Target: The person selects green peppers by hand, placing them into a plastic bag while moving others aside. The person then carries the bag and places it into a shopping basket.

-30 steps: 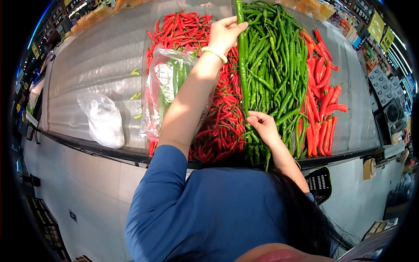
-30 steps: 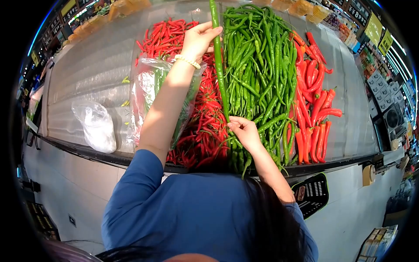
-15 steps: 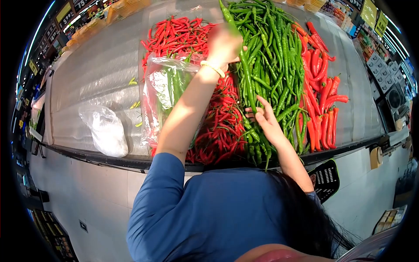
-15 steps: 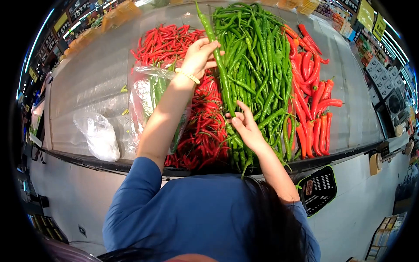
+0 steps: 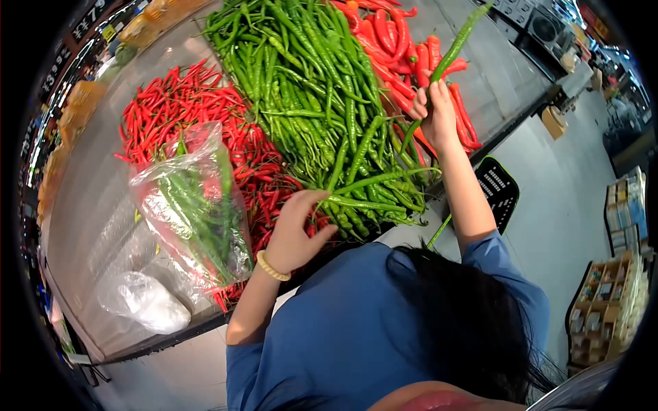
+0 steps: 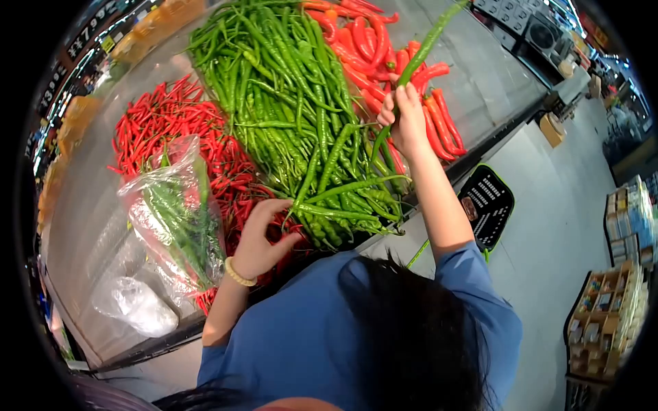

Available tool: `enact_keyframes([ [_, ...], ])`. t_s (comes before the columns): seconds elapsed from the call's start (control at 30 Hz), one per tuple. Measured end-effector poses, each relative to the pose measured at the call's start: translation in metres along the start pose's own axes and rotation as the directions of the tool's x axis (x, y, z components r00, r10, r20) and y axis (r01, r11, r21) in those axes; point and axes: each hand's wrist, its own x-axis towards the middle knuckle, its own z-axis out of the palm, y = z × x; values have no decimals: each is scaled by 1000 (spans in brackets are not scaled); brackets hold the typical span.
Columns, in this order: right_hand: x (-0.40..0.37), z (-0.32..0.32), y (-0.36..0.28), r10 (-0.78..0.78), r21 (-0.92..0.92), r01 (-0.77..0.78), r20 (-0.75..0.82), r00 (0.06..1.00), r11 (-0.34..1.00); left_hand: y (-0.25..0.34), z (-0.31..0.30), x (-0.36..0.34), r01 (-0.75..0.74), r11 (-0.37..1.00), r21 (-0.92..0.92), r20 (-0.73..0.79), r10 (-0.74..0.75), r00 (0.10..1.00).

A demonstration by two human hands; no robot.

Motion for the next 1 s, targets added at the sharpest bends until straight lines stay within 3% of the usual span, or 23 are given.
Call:
enact_keyframes([
  [0.03,6,-8,-3,-22,29,24,-49,999,999,5,12,-1,29,999,38,90,-33,995],
  [0.1,9,-13,3,-24,78,32,-96,995,996,6,38,8,-55,983,174,191,21,981],
  [0.23,3,-3,18,59,135,-51,-62,996,990,-18,86,22,-242,904,352,88,226,970],
  [0.3,-6,5,22,115,32,-111,-129,985,993,-24,93,27,-288,871,398,72,283,956],
  [0.43,-21,11,17,129,-179,-138,-64,990,974,-30,94,39,-325,778,538,145,294,945],
  [0.57,-35,20,11,99,-321,-109,-47,994,941,-41,102,48,-370,754,543,328,216,920],
  [0.6,-37,20,10,98,-316,-114,-65,993,942,-41,100,51,-388,775,498,346,233,909],
  [0.63,-39,20,9,96,-313,-115,-77,992,943,-47,105,61,-472,664,580,329,339,881],
  [0.7,-43,16,7,62,-372,-83,-66,996,925,-57,103,58,-507,783,362,230,452,862],
  [0.73,-47,12,3,52,-391,-81,-83,995,917,-52,96,60,-483,797,363,285,398,872],
  [0.83,-55,4,-3,17,-434,-64,-110,994,898,-17,63,68,-385,908,166,22,387,922],
  [0.9,-58,-1,-5,12,-464,-83,-156,988,882,2,43,68,-86,996,-8,56,86,995],
  [0.97,-60,-10,-1,21,-450,-109,-195,981,886,4,33,69,-146,980,-134,-193,119,974],
  [1.0,-62,-13,2,25,-454,-120,-210,977,883,9,23,67,-127,966,-224,-192,84,978],
])
